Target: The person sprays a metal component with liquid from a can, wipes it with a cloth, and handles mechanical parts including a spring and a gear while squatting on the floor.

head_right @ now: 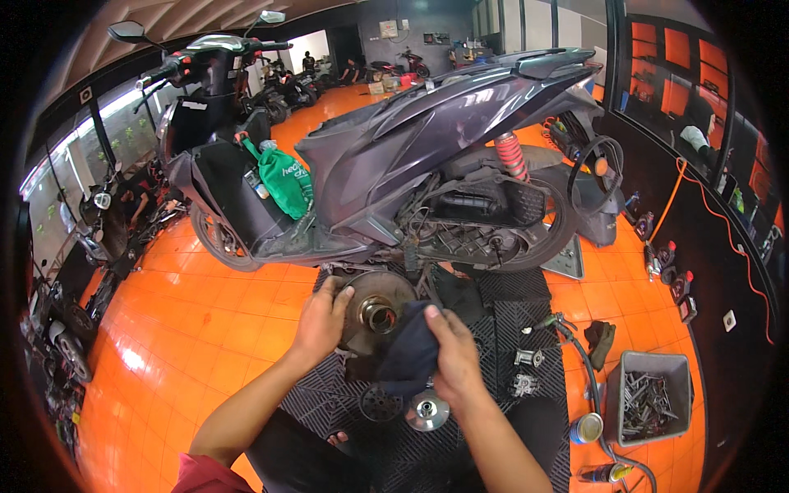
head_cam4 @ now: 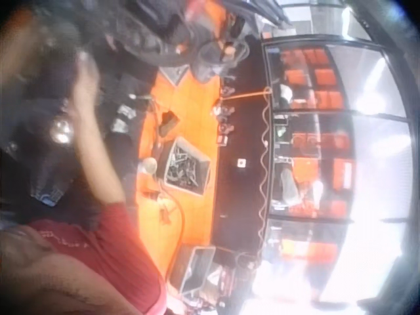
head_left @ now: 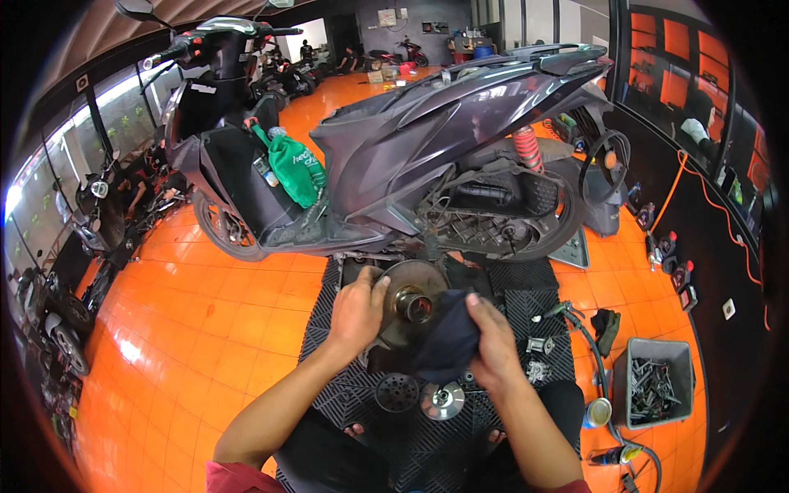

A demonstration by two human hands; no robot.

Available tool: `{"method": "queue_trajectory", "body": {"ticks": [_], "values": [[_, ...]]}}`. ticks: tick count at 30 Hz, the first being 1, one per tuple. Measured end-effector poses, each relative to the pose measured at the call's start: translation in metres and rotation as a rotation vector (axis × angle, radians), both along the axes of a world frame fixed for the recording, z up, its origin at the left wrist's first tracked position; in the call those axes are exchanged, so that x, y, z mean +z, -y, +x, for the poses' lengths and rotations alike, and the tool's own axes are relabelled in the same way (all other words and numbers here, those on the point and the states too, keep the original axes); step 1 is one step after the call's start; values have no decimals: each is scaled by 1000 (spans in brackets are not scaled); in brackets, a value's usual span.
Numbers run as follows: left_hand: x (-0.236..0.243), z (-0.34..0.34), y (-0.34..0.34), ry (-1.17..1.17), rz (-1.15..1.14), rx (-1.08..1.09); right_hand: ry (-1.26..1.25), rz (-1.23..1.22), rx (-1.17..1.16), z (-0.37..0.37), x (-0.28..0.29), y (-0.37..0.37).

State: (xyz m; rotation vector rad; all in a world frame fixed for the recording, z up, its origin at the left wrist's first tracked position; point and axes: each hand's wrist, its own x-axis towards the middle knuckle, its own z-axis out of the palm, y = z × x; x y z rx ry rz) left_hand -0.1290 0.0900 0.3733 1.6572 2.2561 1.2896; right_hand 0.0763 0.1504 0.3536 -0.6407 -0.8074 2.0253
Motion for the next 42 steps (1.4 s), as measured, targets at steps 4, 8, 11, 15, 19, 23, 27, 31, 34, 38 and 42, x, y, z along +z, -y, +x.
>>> {"method": "queue_trajectory", "body": {"ticks": [4,8,11,15,19,23,27,31,34,38,42], "values": [[20,-5,8,71,-87,18,224,441,-69,29,14,-12],[20,5,17,49,-212,-61,634,1588,-295,28,23,-1],[11,11,15,62,-230,-170,764,2203,-196,17,26,4],[-5,12,19,-41,-299,-268,740,2463,-58,13,12,-2],[-22,6,14,104,-556,-423,669,2513,87,15,-1,-4],[-40,4,14,300,-710,-445,554,2486,124,7,-12,-9],[-51,-5,16,73,-724,-463,492,2455,153,1,-23,-7],[-41,-12,16,46,-730,-442,491,2384,204,1,-24,-6],[-48,-11,17,25,-717,-447,488,2416,170,-1,-26,-1],[-59,-4,20,18,-718,-526,491,2477,167,-1,-31,8],[-54,3,31,78,-759,-529,530,2388,213,3,-23,23]]}}
